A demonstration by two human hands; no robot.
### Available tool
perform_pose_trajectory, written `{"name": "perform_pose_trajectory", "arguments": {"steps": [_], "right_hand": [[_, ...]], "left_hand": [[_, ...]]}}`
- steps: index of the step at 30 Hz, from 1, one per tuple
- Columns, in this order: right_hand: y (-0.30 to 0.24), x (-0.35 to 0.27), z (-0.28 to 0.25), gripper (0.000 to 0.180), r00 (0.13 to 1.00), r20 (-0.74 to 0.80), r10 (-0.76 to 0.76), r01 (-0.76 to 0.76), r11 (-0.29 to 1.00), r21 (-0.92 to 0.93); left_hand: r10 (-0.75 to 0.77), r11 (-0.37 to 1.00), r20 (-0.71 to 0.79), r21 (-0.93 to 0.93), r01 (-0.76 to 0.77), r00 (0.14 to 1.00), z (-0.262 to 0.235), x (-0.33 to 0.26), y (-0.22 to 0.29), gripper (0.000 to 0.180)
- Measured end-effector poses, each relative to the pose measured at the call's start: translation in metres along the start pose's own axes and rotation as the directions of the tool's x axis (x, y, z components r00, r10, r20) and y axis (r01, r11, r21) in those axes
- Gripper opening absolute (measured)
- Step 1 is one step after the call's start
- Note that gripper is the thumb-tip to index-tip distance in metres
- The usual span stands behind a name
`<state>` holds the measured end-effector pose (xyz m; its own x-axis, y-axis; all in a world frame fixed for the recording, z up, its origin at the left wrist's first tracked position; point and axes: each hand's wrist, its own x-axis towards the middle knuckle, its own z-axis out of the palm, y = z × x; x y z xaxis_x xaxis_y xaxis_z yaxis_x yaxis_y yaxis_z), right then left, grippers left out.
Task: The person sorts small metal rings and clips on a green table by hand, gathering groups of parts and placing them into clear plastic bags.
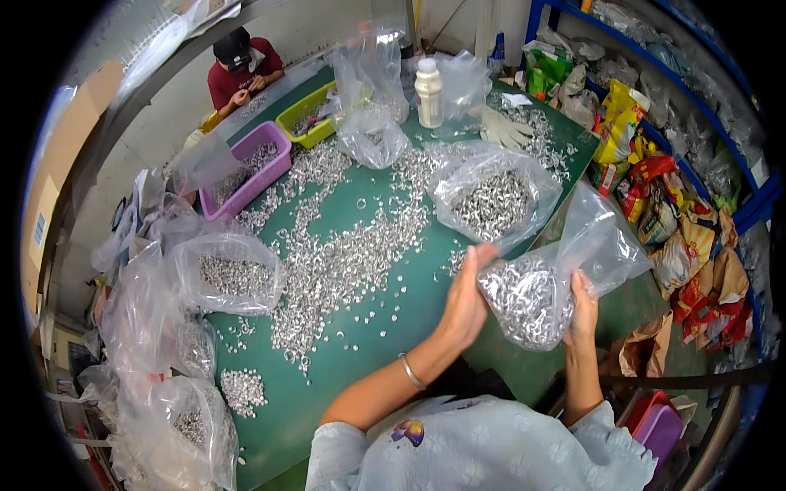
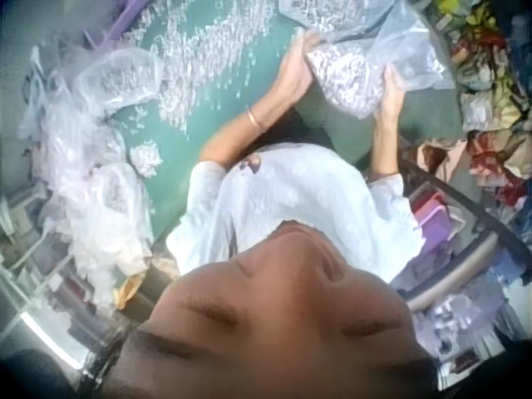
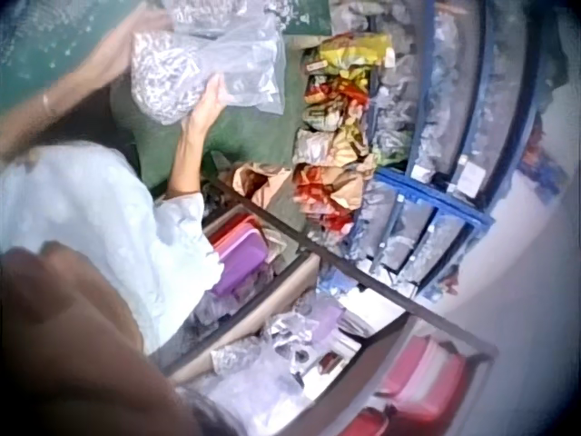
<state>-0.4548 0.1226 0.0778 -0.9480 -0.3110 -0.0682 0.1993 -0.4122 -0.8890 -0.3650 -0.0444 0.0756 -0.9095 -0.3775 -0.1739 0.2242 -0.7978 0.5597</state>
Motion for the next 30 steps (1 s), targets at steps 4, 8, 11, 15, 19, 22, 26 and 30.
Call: {"name": "perform_pose_trajectory", "arguments": {"steps": [4, 8, 11, 15, 19, 22, 26, 30], "right_hand": [[-0.012, 0.030, -0.016, 0.025, 0.967, 0.170, 0.191, -0.186, 0.982, -0.045], [0.001, 0.054, 0.018, 0.024, 0.863, 0.231, 0.449, -0.459, 0.888, -0.009], [0.013, 0.075, 0.037, 0.028, 0.730, 0.317, 0.605, -0.635, 0.773, -0.014], [0.008, 0.109, 0.056, 0.031, 0.464, 0.536, 0.706, -0.834, 0.552, -0.004], [0.029, 0.153, 0.065, 0.030, 0.521, 0.681, 0.515, -0.753, 0.653, 0.082], [0.036, 0.184, 0.092, 0.025, 0.743, 0.662, 0.096, 0.094, 0.965, -0.245], [0.024, 0.230, 0.118, 0.024, 0.791, 0.608, -0.069, 0.430, 0.770, -0.472], [0.019, 0.274, 0.132, 0.028, 0.760, 0.396, 0.516, -0.629, 0.737, 0.247]], "left_hand": [[0.685, -0.302, 0.398, 0.917, -0.260, 0.610, -0.009, 0.078, 0.032, 0.080], [0.479, -0.481, 0.438, 0.856, -0.190, 0.761, -0.021, 0.141, 0.065, 0.039], [0.547, -0.157, 0.380, 0.922, -0.355, 0.746, -0.023, 0.172, 0.086, 0.020], [0.504, 0.222, 0.337, 0.839, -0.496, 0.795, -0.003, 0.173, 0.111, 0.012], [0.450, 0.275, 0.337, 0.829, -0.487, 0.827, 0.028, 0.163, 0.114, 0.008], [0.436, 0.248, 0.421, 0.794, -0.555, 0.796, 0.024, 0.157, 0.117, 0.012], [0.366, 0.573, 0.242, 0.702, -0.423, 0.898, 0.038, 0.184, 0.124, 0.023], [0.447, 0.480, 0.262, 0.737, -0.476, 0.855, 0.042, 0.220, 0.140, 0.026]]}}
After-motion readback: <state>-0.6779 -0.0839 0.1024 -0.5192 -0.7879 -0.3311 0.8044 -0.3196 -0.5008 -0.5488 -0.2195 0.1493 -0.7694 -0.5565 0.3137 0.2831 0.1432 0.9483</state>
